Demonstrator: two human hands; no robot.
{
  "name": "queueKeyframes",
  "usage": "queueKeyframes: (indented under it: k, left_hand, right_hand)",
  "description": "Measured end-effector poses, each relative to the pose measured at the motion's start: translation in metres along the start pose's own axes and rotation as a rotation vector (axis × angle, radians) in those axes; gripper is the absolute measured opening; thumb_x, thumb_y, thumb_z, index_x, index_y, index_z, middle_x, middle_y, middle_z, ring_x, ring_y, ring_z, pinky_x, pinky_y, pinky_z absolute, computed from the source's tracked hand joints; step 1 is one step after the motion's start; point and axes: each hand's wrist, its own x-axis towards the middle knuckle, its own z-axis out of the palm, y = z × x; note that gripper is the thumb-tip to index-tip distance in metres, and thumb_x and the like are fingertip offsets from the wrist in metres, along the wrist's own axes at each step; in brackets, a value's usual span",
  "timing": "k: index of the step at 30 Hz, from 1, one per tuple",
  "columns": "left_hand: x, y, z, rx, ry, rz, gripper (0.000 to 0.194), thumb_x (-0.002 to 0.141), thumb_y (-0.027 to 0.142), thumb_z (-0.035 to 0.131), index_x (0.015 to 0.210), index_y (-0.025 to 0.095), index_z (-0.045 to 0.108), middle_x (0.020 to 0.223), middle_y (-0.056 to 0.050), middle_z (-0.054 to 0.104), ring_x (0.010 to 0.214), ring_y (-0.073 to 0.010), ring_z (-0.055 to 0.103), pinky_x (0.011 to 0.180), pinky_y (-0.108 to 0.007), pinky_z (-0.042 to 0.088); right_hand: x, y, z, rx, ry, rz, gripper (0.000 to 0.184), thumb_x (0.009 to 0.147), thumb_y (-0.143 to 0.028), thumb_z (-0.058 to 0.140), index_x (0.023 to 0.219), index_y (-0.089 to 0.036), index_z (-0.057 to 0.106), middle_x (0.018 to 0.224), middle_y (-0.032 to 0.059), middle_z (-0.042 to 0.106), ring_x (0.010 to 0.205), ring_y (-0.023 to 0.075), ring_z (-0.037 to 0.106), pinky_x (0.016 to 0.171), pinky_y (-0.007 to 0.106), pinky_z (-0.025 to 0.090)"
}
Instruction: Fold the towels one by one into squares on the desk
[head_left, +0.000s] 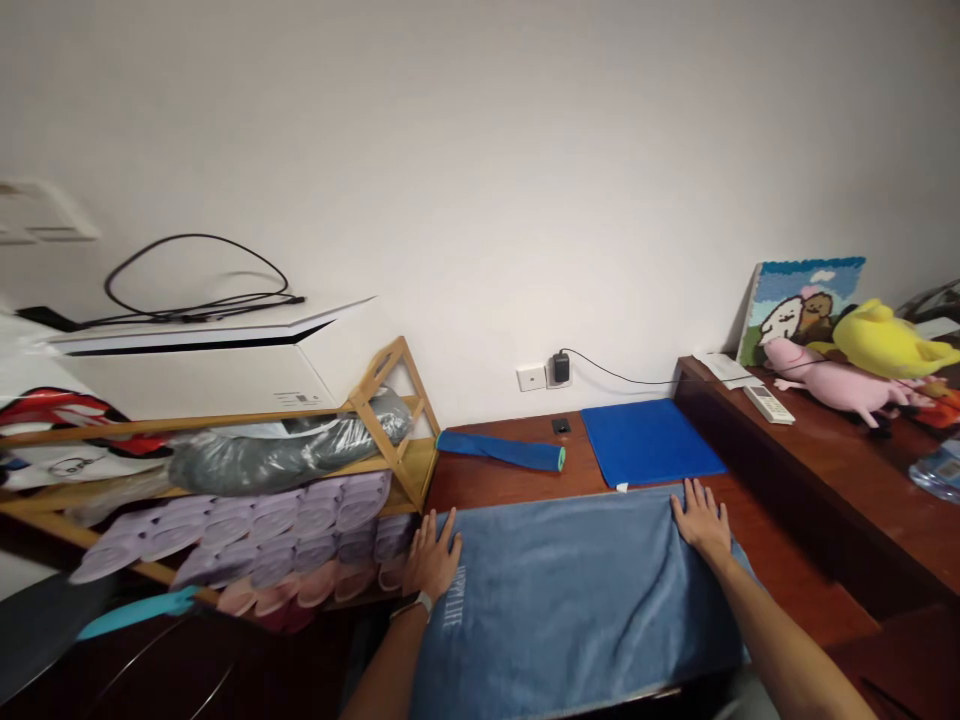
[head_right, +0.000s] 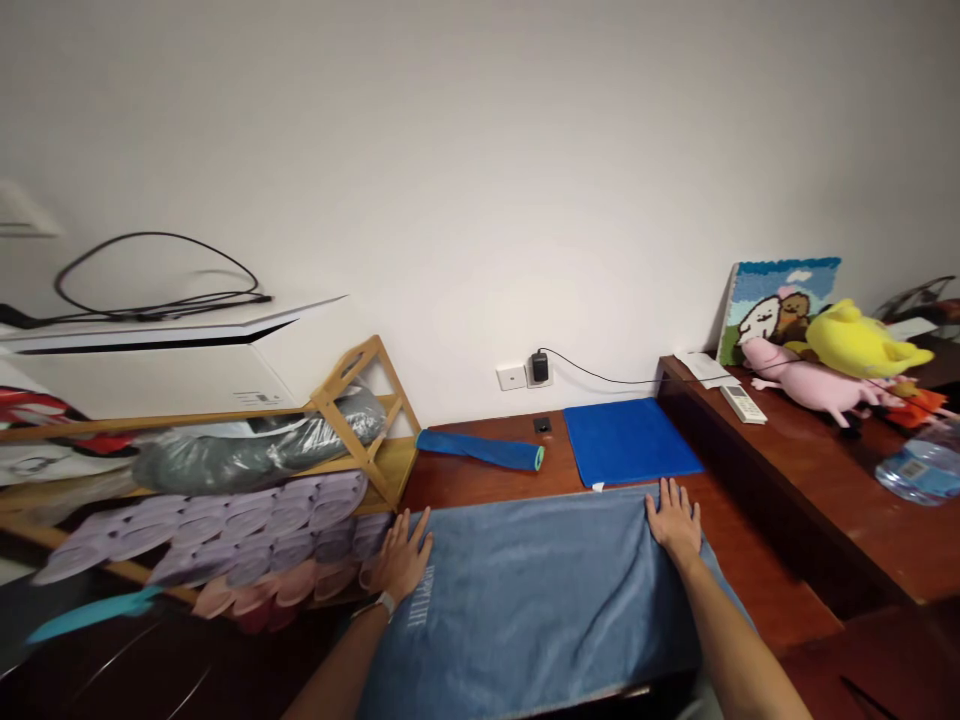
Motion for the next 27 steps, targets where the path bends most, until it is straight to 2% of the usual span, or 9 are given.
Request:
queueKeyframes:
  k: [3, 6, 10, 13, 16, 19, 23, 27]
  left_hand:
    - [0.0, -0.003, 0.002, -0.006, -0.003, 0.002, 0.059, 0.101, 0.038, 0.042, 0.158, 0.024, 0.047, 0.167, -0.013, 0.041, 0.154, -0.0338, 0.035, 0.125, -0.054, 0.03]
    - [0.004, -0.002, 0.0, -0.003, -0.056, -0.012, 0.06, 0.101, 0.038, 0.041, 0.159, 0.024, 0.045, 0.168, -0.014, 0.038, 0.155, -0.0343, 0.033, 0.125, -0.055, 0.029]
    - [0.013, 0.0, -0.012, -0.039, -0.16, -0.041, 0.06, 0.101, 0.037, 0.036, 0.159, 0.022, 0.043, 0.169, -0.014, 0.037, 0.157, -0.0319, 0.031, 0.124, -0.054, 0.028]
    - [0.01, 0.0, -0.025, -0.066, -0.128, -0.004, 0.059, 0.104, 0.038, 0.032, 0.16, 0.021, 0.041, 0.169, -0.013, 0.036, 0.157, -0.0293, 0.031, 0.125, -0.052, 0.029]
    - [-0.011, -0.003, -0.035, -0.08, -0.019, 0.087, 0.058, 0.105, 0.04, 0.031, 0.159, 0.021, 0.043, 0.169, -0.011, 0.037, 0.157, -0.0287, 0.031, 0.125, -0.05, 0.029]
    - [-0.043, -0.007, -0.035, -0.064, -0.013, 0.167, 0.057, 0.105, 0.043, 0.033, 0.157, 0.023, 0.048, 0.168, -0.011, 0.039, 0.156, -0.0299, 0.033, 0.125, -0.051, 0.031]
    - [-0.073, -0.007, -0.028, -0.015, -0.063, 0.168, 0.06, 0.104, 0.046, 0.035, 0.158, 0.021, 0.046, 0.167, -0.015, 0.04, 0.154, -0.0325, 0.036, 0.124, -0.053, 0.032]
    - [-0.075, -0.005, -0.03, 0.001, -0.084, 0.136, 0.059, 0.104, 0.043, 0.035, 0.158, 0.021, 0.045, 0.166, -0.014, 0.042, 0.153, -0.031, 0.039, 0.124, -0.052, 0.032]
  right_hand:
    - [0.001, 0.001, 0.001, -0.008, -0.016, -0.002, 0.084, 0.098, -0.061, 0.011, 0.167, -0.014, 0.02, 0.175, 0.008, 0.016, 0.16, 0.0317, 0.015, 0.128, 0.058, 0.011]
    - [0.005, -0.001, -0.008, 0.032, -0.079, 0.018, 0.083, 0.098, -0.062, 0.014, 0.168, -0.017, 0.018, 0.175, 0.0063, 0.013, 0.161, 0.0301, 0.011, 0.129, 0.057, 0.008]
    - [0.012, 0.005, -0.035, 0.182, -0.138, 0.037, 0.081, 0.1, -0.058, 0.011, 0.167, -0.014, 0.021, 0.174, 0.0113, 0.02, 0.159, 0.0285, 0.021, 0.127, 0.054, 0.02]
    - [0.001, 0.022, -0.05, 0.214, -0.046, 0.027, 0.077, 0.102, -0.048, 0.002, 0.167, -0.008, 0.016, 0.175, 0.0118, 0.016, 0.16, 0.024, 0.02, 0.127, 0.044, 0.024]
    - [-0.03, 0.043, -0.047, 0.202, 0.089, -0.119, 0.074, 0.104, -0.048, 0.007, 0.167, -0.012, 0.024, 0.174, 0.0076, 0.02, 0.161, 0.023, 0.016, 0.129, 0.043, 0.018]
    - [-0.067, 0.053, -0.034, 0.13, 0.059, -0.248, 0.072, 0.104, -0.052, 0.012, 0.165, -0.018, 0.031, 0.172, 0.005, 0.028, 0.16, 0.023, 0.018, 0.13, 0.045, 0.017]
    - [-0.097, 0.048, -0.02, 0.004, -0.03, -0.268, 0.073, 0.103, -0.053, 0.017, 0.164, -0.015, 0.034, 0.171, 0.0075, 0.03, 0.16, 0.0249, 0.021, 0.13, 0.046, 0.016]
    - [-0.098, 0.05, -0.025, -0.042, -0.048, -0.222, 0.072, 0.103, -0.05, 0.02, 0.164, -0.015, 0.032, 0.171, 0.0086, 0.029, 0.159, 0.0255, 0.022, 0.129, 0.048, 0.016]
